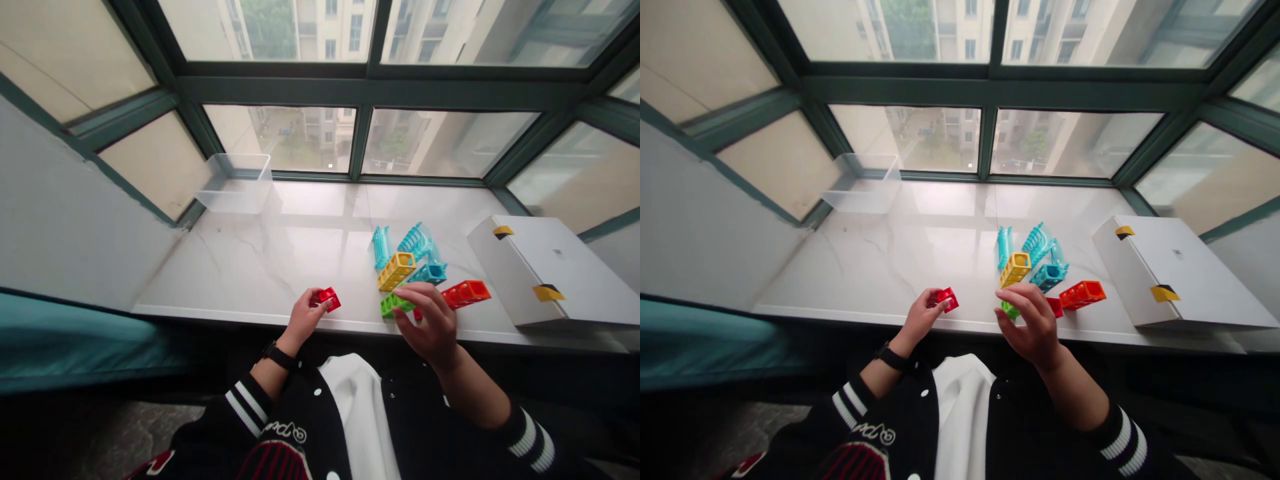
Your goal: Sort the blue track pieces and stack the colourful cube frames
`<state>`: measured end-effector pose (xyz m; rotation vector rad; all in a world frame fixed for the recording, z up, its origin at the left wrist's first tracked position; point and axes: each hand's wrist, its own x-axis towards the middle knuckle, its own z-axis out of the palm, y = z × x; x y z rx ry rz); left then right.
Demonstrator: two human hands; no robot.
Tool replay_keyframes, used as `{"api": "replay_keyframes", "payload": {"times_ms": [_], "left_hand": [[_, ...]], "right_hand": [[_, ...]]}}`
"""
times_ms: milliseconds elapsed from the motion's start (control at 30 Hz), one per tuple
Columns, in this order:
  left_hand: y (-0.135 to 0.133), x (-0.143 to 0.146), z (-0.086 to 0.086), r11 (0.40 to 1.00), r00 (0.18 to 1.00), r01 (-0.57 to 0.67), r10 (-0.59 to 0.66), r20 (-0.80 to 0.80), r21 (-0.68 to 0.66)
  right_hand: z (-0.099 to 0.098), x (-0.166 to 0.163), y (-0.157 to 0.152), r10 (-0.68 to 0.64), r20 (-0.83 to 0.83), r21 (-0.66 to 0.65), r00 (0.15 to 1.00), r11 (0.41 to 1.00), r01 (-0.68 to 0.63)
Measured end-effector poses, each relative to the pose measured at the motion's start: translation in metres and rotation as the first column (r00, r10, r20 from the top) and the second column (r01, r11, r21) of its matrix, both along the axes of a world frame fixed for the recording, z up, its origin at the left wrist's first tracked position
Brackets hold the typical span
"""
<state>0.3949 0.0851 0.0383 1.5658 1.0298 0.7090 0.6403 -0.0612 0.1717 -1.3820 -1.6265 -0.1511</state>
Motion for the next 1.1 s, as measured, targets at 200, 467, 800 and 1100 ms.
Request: {"api": "replay_keyframes", "payload": {"times_ms": [200,467,800,1100], "left_hand": [[-0.037,0.012,0.013,0.993,0.976,0.047,-0.022,0.215,-0.111],[-0.052,0.029,0.024,0.979,0.912,0.078,0.006,0.410,-0.189],[-0.050,0.043,0.035,0.971,0.857,0.057,0.072,0.510,-0.232],[-0.048,0.046,0.032,0.969,0.867,0.105,0.020,0.497,-0.222]], "right_hand": [[-0.039,-0.050,0.039,0.260,0.024,-0.456,0.965,0.862,-0.221],[-0.054,-0.050,0.040,0.256,-0.040,-0.497,0.966,0.834,-0.241],[-0.047,-0.044,0.041,0.171,-0.017,-0.388,0.985,0.907,-0.164],[-0.049,-0.041,0.044,0.158,-0.018,-0.329,0.987,0.932,-0.155]]}}
